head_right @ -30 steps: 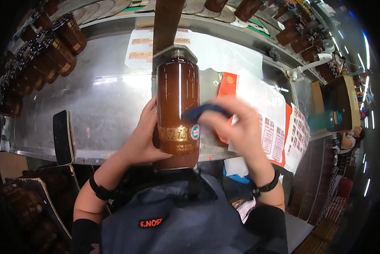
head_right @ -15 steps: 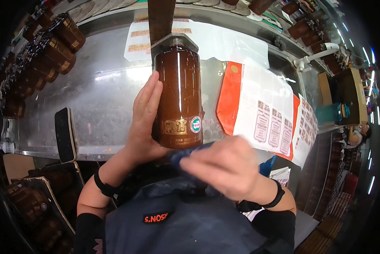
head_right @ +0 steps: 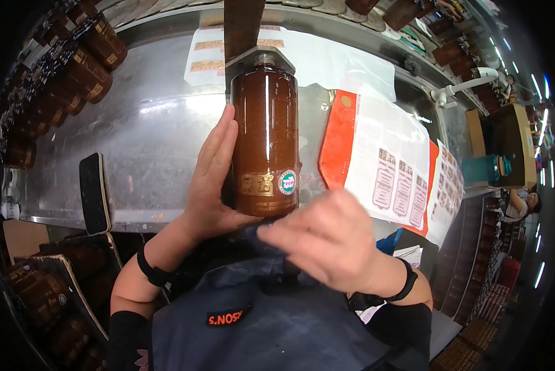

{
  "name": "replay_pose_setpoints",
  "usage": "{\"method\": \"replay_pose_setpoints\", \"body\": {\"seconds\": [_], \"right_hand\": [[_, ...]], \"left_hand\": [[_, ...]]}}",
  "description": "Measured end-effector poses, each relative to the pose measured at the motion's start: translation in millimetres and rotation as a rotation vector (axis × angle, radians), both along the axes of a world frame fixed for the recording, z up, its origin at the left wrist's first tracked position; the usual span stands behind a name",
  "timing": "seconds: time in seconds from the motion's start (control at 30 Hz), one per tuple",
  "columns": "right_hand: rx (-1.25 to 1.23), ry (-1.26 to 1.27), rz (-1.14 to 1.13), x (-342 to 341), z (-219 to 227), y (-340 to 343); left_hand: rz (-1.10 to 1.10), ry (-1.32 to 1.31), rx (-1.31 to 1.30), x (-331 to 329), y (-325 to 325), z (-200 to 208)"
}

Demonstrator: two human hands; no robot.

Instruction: Cleaning and applying adhesive labels to glass liquor bottles on a production line.

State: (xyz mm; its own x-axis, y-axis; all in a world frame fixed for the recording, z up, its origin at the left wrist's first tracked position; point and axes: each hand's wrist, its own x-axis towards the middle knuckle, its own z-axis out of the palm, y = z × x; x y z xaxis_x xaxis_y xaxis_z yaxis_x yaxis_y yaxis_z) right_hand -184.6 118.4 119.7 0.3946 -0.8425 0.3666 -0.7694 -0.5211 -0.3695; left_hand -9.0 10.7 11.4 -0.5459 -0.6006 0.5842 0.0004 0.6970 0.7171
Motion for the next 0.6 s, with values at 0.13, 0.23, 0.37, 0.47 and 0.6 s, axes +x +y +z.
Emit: {"method": "replay_pose_setpoints", "body": {"seconds": [0.13,0.23,0.37,0.47,0.6], "right_hand": [[0.138,-0.319,-0.403,-14.1,1.6,-24.9],[-0.073,-0.108,-0.213,-20.7,2.9,-29.7],[0.063,-0.073,-0.468,-24.0,4.8,-28.1],[0.041,-0.004,-0.095,-21.2,4.6,-25.6],[-0.029,0.083,-0.157,-17.3,3.9,-25.7]], "left_hand": [[-0.018,-0.023,0.012,2.3,0.5,-1.3],[-0.027,-0.022,0.024,3.1,-0.2,-1.4],[-0.004,-0.002,0.01,2.6,1.0,0.4],[0.019,-0.027,0.001,3.8,0.5,1.9],[0.006,-0.015,0.021,5.2,0.5,0.4]]}}
